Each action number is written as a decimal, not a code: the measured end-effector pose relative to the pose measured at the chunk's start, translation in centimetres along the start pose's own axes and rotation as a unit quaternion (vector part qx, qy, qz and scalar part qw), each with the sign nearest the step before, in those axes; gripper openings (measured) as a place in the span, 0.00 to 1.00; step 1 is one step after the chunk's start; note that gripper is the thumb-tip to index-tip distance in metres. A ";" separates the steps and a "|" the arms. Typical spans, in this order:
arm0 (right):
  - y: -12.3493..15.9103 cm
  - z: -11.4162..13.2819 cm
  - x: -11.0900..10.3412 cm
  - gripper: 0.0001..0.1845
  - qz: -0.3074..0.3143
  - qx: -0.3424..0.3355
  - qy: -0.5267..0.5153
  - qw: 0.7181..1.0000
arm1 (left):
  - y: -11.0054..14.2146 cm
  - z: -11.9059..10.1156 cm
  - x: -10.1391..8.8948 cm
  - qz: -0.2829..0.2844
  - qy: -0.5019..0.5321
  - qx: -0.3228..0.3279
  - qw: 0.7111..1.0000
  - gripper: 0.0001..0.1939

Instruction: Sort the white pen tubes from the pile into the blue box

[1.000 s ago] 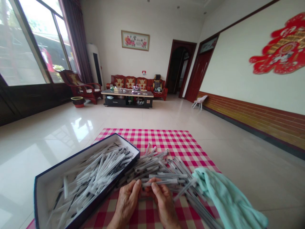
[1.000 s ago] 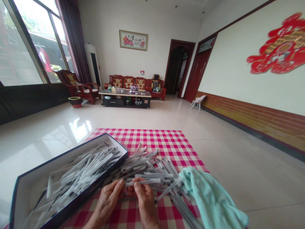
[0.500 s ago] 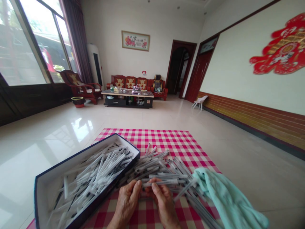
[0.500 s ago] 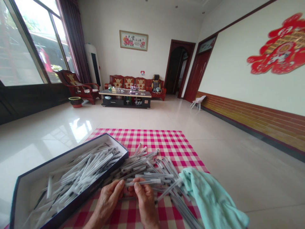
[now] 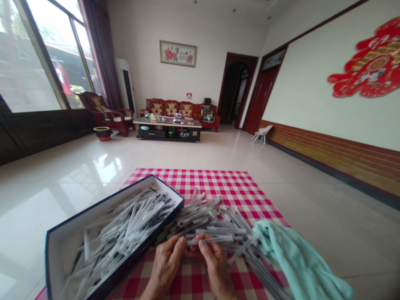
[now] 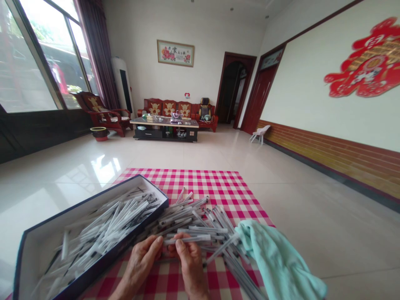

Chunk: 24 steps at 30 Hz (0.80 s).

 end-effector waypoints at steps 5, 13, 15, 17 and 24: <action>-0.2 -0.2 -0.2 0.10 0.002 -0.002 -0.008 1.000 | 0.1 -0.3 -0.3 -0.013 -0.003 -0.008 1.000 0.24; -0.1 -0.2 -0.1 0.10 0.002 0.001 -0.012 1.000 | -0.1 -1.0 -0.6 0.008 0.009 0.015 1.000 0.18; -0.1 -0.1 0.0 0.10 -0.001 0.002 -0.008 1.000 | 0.0 -0.7 -0.5 -0.002 -0.010 0.017 1.000 0.20; 0.0 -0.1 0.0 0.10 -0.007 0.002 -0.005 1.000 | 0.1 -0.6 -0.4 -0.013 -0.028 0.016 0.999 0.23; 0.0 0.0 0.1 0.10 -0.003 0.004 -0.012 1.000 | 0.0 -1.2 -0.7 -0.001 -0.005 0.016 1.000 0.18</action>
Point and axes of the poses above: each hand's wrist, its own y-axis away from the middle knuckle, its own x-axis out of the palm, z = x × y, the point moved 6 cm from there along -y, towards the middle knuckle, and after that the axes turned 10 degrees about x, right-handed, at the moved point
